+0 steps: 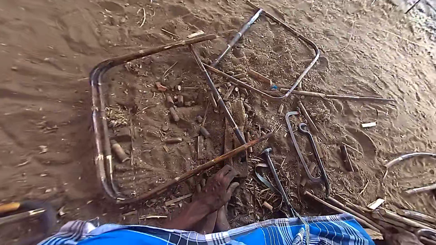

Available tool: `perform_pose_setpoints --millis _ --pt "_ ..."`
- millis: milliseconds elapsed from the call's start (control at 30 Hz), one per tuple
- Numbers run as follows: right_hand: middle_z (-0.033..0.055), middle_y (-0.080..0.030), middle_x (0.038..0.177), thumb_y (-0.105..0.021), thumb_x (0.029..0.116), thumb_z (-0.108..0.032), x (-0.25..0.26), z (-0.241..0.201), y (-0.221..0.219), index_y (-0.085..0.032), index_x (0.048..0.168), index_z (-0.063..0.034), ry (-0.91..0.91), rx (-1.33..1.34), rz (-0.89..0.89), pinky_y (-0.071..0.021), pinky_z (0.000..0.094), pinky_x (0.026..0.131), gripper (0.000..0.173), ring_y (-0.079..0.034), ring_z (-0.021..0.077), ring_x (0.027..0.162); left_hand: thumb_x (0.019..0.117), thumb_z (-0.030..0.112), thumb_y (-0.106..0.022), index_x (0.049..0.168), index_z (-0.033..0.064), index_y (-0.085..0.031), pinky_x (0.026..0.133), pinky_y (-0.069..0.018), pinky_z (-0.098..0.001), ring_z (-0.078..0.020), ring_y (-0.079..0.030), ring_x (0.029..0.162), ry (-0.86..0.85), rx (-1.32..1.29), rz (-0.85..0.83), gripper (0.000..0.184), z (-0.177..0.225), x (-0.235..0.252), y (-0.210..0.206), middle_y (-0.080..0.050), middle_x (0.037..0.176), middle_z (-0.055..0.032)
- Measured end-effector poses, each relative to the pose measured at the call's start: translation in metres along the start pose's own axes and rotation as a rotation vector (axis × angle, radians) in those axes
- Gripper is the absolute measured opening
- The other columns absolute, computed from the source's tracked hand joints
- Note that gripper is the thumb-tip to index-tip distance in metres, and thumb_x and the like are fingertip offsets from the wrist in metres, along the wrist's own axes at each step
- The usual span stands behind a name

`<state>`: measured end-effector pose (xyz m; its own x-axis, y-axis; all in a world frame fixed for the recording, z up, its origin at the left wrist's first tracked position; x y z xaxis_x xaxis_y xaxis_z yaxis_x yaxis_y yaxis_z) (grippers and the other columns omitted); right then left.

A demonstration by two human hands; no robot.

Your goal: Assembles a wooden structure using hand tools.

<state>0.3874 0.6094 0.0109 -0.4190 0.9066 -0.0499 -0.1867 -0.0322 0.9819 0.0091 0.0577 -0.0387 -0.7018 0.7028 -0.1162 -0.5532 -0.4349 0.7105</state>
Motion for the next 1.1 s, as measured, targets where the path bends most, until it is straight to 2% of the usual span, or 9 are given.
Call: perform_pose_setpoints --millis 67,167,233,333,433,533,867,1000,1100 --pt "0.0255 -0.069 0.118 -0.058 0.1005 -0.025 -0.029 -0.123 0.059 -0.071 0.121 -0.0019 0.147 0.282 -0.174 -0.0495 0.0660 0.095 0.033 -0.066 0.0438 0.110 0.1010 0.028 -0.064 0.128 0.0158 -0.069 0.093 -0.0599 -0.0392 -0.0170 -0.068 0.107 -0.018 -0.070 0.012 0.030 0.009 0.007 0.005 -0.065 0.128 -0.0047" --pt "0.0107 -0.074 0.106 -0.062 0.0987 -0.008 -0.088 -0.293 0.083 -0.073 0.118 -0.0068 0.509 0.714 -0.341 -0.0609 0.0488 0.080 0.022 -0.072 0.0235 0.086 0.0989 0.023 -0.067 0.126 0.0136 -0.070 0.088 -0.0607 -0.0373 -0.0162 -0.069 0.100 -0.091 -0.103 0.064 0.029 0.024 0.023 0.014 -0.066 0.125 -0.0055" --pt "0.0051 -0.072 0.105 -0.064 0.0976 -0.008 -0.124 -0.383 0.092 -0.075 0.114 -0.0123 0.735 0.774 -0.303 -0.0609 0.0441 0.076 0.020 -0.070 0.0183 0.085 0.0978 0.023 -0.070 0.125 0.0104 -0.070 0.087 -0.0606 -0.0400 -0.0198 -0.069 0.098 -0.089 -0.067 0.136 0.030 0.026 0.036 0.024 -0.066 0.122 -0.0084" --pt "0.0108 -0.069 0.107 -0.061 0.0996 -0.007 -0.158 -0.479 0.106 -0.075 0.112 -0.0120 0.974 0.753 -0.207 -0.0585 0.0473 0.078 0.020 -0.068 0.0252 0.090 0.0934 0.024 -0.077 0.132 0.0030 -0.065 0.102 -0.0536 -0.0511 -0.0356 -0.064 0.118 0.032 0.100 0.192 0.046 0.008 0.058 0.034 -0.063 0.131 -0.0186" --pt "0.0151 -0.070 0.116 -0.057 0.1010 -0.007 -0.167 -0.539 0.096 -0.068 0.126 -0.0080 1.077 0.680 -0.214 -0.0548 0.0508 0.094 0.028 -0.068 0.0316 0.108 0.0931 0.024 -0.077 0.131 0.0019 -0.066 0.102 -0.0532 -0.0526 -0.0372 -0.064 0.121 0.203 0.179 0.096 0.045 -0.024 0.071 0.022 -0.066 0.130 -0.0191" --pt "0.0156 -0.071 0.116 -0.060 0.0992 -0.008 -0.173 -0.566 0.083 -0.061 0.136 -0.0079 1.094 0.606 -0.257 -0.0543 0.0511 0.096 0.037 -0.069 0.0325 0.109 0.0969 0.016 -0.071 0.122 0.0043 -0.071 0.094 -0.0564 -0.0543 -0.0362 -0.068 0.114 0.193 0.174 0.178 0.027 -0.028 0.065 0.018 -0.072 0.120 -0.0163" --pt "0.0130 -0.069 0.095 -0.056 0.0997 -0.004 -0.196 -0.563 0.084 -0.061 0.124 -0.0051 1.161 0.493 -0.051 -0.0598 0.0447 0.070 0.025 -0.070 0.0310 0.089 0.0966 0.010 -0.066 0.120 0.0069 -0.072 0.080 -0.0586 -0.0540 -0.0346 -0.070 0.106 0.143 0.269 0.312 0.024 -0.032 0.062 0.003 -0.073 0.112 -0.0140" --pt "0.0146 -0.069 0.102 -0.062 0.0981 -0.003 -0.208 -0.552 0.098 -0.060 0.130 -0.0045 1.195 0.469 -0.076 -0.0608 0.0444 0.075 0.032 -0.070 0.0312 0.095 0.0943 0.008 -0.069 0.127 -0.0012 -0.065 0.101 -0.0543 -0.0507 -0.0378 -0.062 0.124 0.077 0.193 0.296 0.034 -0.013 0.074 0.014 -0.066 0.129 -0.0196" --pt "0.0177 -0.068 0.107 -0.059 0.0989 -0.002 -0.208 -0.556 0.095 -0.055 0.139 -0.0042 1.149 0.484 -0.148 -0.0602 0.0481 0.078 0.040 -0.069 0.0348 0.101 0.0926 0.007 -0.070 0.120 -0.0023 -0.067 0.097 -0.0569 -0.0510 -0.0330 -0.069 0.110 0.226 -0.069 0.319 0.029 -0.012 0.090 0.025 -0.068 0.122 -0.0187"
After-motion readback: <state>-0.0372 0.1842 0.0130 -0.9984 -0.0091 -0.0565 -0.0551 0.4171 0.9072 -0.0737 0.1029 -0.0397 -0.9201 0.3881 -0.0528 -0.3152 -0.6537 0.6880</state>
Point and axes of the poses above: each hand's wrist, its own x-axis towards the middle knuckle, its own y-axis out of the back of the hand, z = x × y, the point moved 8 cm from there along x, towards the middle knuckle
